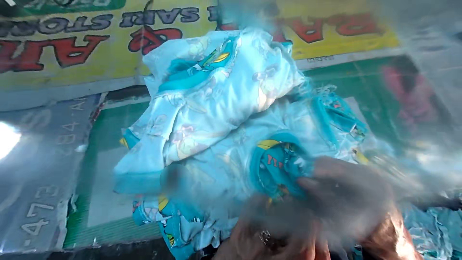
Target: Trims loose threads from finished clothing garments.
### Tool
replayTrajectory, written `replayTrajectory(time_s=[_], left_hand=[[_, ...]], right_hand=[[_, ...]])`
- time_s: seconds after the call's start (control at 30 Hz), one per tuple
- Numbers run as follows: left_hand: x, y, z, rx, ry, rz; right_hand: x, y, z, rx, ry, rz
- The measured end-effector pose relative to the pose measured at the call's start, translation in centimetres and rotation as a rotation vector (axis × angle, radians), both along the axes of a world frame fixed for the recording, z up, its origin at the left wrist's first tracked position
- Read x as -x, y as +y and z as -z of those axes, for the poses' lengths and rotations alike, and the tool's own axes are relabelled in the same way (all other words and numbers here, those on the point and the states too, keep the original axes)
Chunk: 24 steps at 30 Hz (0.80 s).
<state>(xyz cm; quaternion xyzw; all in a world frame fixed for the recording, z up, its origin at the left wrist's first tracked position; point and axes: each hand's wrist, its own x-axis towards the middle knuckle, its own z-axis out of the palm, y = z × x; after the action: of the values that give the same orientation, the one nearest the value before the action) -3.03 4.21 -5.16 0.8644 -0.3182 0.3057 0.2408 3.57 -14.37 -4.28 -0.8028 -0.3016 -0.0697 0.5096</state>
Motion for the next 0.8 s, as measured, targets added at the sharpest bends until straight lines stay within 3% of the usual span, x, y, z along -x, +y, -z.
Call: replayTrajectory(time_s=[0.07, 0.23, 0.33, 0.5, 0.67, 0.8], left_hand=[[0.1, 0.3, 0.7, 0.048, 0.015, 0.011], [-0.5, 0.5, 1.3, 0.151, 0.003, -0.025], [-1.2, 0.3, 1.2, 0.203, 0.028, -0.081], [-1.3, -0.1, 0.5, 0.415, 0.119, -0.134], [-2.2, -0.7, 0.0, 0.321, 0.067, -0.300], [-2.2, -0.6, 0.2, 0.268, 0.024, -0.314]], right_hand=[[0.1, 0.1, -0.2, -0.148, 0.111, 0.012], [0.4, 0.3, -0.6, -0.724, 0.641, -0.081], [0.4, 0.7, -0.2, -0.905, 0.737, -0.175], [0.7, 1.2, 0.0, -0.879, 0.665, -0.182], [0.9, 1.4, 0.1, -0.816, 0.610, -0.150], [0.9, 1.1, 0.4, -0.734, 0.514, -0.124]])
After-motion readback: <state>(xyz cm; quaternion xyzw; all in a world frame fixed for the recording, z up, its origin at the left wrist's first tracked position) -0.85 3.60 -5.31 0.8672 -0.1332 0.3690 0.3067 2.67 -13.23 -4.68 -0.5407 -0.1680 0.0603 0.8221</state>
